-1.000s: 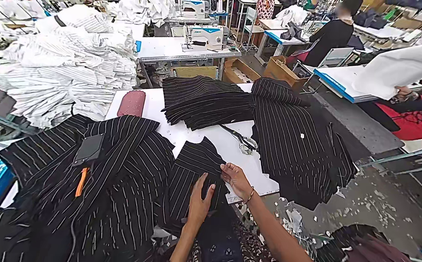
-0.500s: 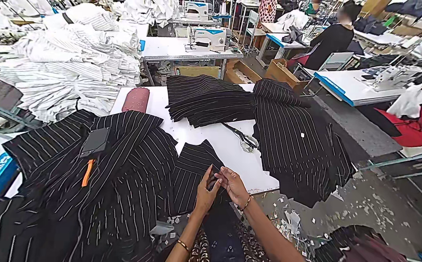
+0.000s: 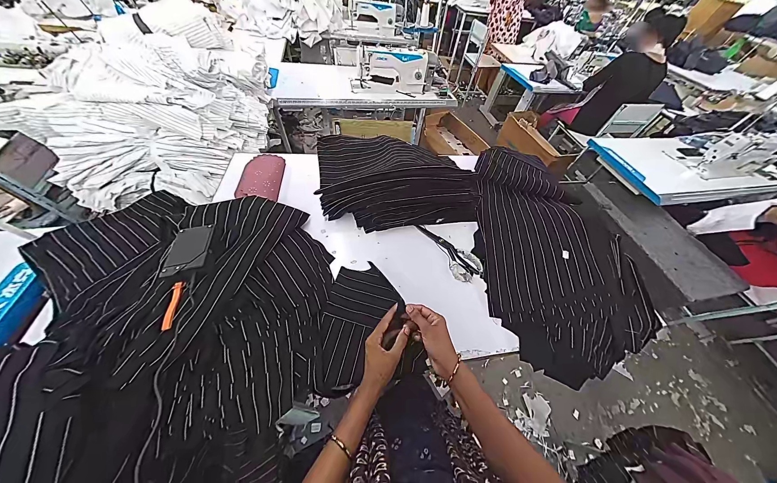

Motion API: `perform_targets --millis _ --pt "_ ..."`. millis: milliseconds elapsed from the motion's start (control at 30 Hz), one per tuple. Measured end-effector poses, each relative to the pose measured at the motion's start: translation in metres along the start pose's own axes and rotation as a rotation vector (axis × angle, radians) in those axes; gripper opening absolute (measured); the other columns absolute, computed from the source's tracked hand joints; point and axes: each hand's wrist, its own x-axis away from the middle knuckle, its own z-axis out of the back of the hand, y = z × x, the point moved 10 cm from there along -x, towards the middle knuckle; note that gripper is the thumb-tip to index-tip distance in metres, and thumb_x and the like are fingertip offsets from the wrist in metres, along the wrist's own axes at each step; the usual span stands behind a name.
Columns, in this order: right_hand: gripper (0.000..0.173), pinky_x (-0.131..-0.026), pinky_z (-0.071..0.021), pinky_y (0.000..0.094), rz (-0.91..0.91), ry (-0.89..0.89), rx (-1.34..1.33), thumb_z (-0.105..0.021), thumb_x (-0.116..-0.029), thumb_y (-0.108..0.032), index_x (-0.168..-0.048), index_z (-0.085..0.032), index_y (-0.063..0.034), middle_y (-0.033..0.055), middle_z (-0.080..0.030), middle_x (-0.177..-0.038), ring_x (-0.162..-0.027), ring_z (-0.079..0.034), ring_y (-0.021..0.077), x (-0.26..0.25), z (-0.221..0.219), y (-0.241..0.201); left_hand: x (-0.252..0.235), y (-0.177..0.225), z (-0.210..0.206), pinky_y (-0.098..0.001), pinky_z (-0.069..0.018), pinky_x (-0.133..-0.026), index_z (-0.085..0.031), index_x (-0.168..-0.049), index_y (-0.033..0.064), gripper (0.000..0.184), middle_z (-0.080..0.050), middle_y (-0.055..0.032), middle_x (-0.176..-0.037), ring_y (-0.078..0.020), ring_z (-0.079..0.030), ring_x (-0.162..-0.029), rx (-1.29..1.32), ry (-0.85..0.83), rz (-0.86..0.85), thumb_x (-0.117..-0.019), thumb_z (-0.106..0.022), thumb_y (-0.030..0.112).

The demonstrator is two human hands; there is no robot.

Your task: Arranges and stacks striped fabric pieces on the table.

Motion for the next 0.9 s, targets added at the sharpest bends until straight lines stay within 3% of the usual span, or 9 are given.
perform_targets --millis 167,267,367,467,567,667,767,833,900 --pt "0.021 -0.051 -0.043 0.0157 -0.025 -0.011 0.017 -0.052 -0.1073 -0.012 -0.106 -0.067 0.0022 0.0006 -0.068 -0.078 -0.059 -0.056 0.0005 -0.001 0.0 0.004 -0.008 -0.013 0.019 -0.0246 -0.0599 -0.085 -0.067 -0.113 -0.0107 0.022 -0.075 -0.0089 -0.096 -0.0053 -0.072 -0.086 0.069 0.166 0.128 -0.1009 -0.057 0.005" --pt "0.023 -0.053 -0.0457 0.0176 0.0 0.17 -0.003 -0.046 -0.1093 -0.014 -0.112 -0.061 0.0037 0.0021 -0.066 -0.082 -0.061 -0.058 0.0025 -0.005 0.034 -0.014 -0.006 -0.016 0.05 -0.03 -0.0579 -0.08 -0.061 -0.115 -0.0085 0.024 -0.067 -0.0063 -0.094 -0.0084 -0.067 -0.083 0.231 0.325 0.304 -0.1066 -0.049 0.011" --pt "0.024 -0.056 -0.0481 0.0184 0.097 0.331 -0.014 -0.044 -0.1094 -0.013 -0.115 -0.059 0.0037 0.002 -0.065 -0.087 -0.063 -0.059 0.0028 0.001 0.083 -0.037 0.008 0.005 0.099 -0.0247 -0.0552 -0.069 -0.056 -0.104 0.0048 0.016 -0.061 0.0031 -0.082 -0.0043 -0.061 -0.07 0.361 0.504 0.369 -0.1088 -0.043 0.015" --pt "0.024 -0.053 -0.0511 0.0152 0.323 0.456 0.094 -0.043 -0.108 -0.012 -0.116 -0.057 0.0056 -0.0049 -0.063 -0.074 -0.055 -0.058 -0.0024 0.023 0.124 -0.078 0.026 0.061 0.166 -0.0172 -0.0554 -0.06 -0.054 -0.095 0.0153 0.02 -0.063 0.0121 -0.073 0.0021 -0.061 -0.061 0.4 0.648 0.207 -0.109 -0.039 0.013" --pt "0.02 -0.054 -0.0527 0.0144 0.451 0.559 0.077 -0.041 -0.1092 -0.013 -0.114 -0.057 -0.0002 -0.0115 -0.061 -0.068 -0.054 -0.058 -0.0038 0.049 0.155 -0.128 0.051 0.128 0.227 -0.0167 -0.0584 -0.071 -0.056 -0.1 0.0205 0.026 -0.069 0.0169 -0.082 0.0046 -0.067 -0.075 0.299 0.716 -0.041 -0.109 -0.034 0.01" --pt "0.017 -0.058 -0.0568 0.0149 0.632 0.531 0.119 -0.04 -0.1088 -0.012 -0.108 -0.056 -0.0078 -0.016 -0.065 -0.074 -0.059 -0.063 -0.0038 0.066 0.158 -0.188 0.065 0.188 0.245 -0.0187 -0.0602 -0.076 -0.065 -0.101 0.0237 0.031 -0.075 0.0164 -0.089 0.0024 -0.071 -0.082 0.175 0.665 -0.281 -0.1066 -0.039 0.009" --pt "0.019 -0.059 -0.0545 0.0128 0.641 0.471 0.219 -0.04 -0.1094 -0.013 -0.106 -0.058 -0.0068 -0.0124 -0.069 -0.086 -0.062 -0.062 -0.0051 0.063 0.148 -0.223 0.061 0.214 0.245 -0.0162 -0.058 -0.08 -0.073 -0.107 0.0303 0.019 -0.075 0.0171 -0.101 0.0028 -0.07 -0.09 0.026 0.508 -0.399 -0.1053 -0.055 0.03" --pt "0.023 -0.065 -0.0601 0.0182 0.506 0.43 0.285 -0.041 -0.1094 -0.015 -0.114 -0.058 0.0008 -0.0037 -0.069 -0.092 -0.07 -0.069 0.0003 0.041 0.141 -0.213 0.052 0.201 0.258 -0.0098 -0.0507 -0.07 -0.072 -0.103 0.0231 0.017 -0.07 0.0203 -0.096 0.0094 -0.063 -0.08 -0.168 0.562 -0.318 -0.1042 -0.056 0.03" --pt "0.03 -0.069 -0.0625 0.0244 0.369 0.426 0.342 -0.042 -0.1102 -0.014 -0.124 -0.056 0.0077 0.0084 -0.068 -0.099 -0.076 -0.072 0.0082 0.005 0.135 -0.183 0.036 0.168 0.272 -0.0096 -0.0423 -0.055 -0.065 -0.097 0.004 0.019 -0.055 0.0163 -0.075 0.0115 -0.048 -0.059 -0.358 0.669 -0.088 -0.1022 -0.055 0.02"
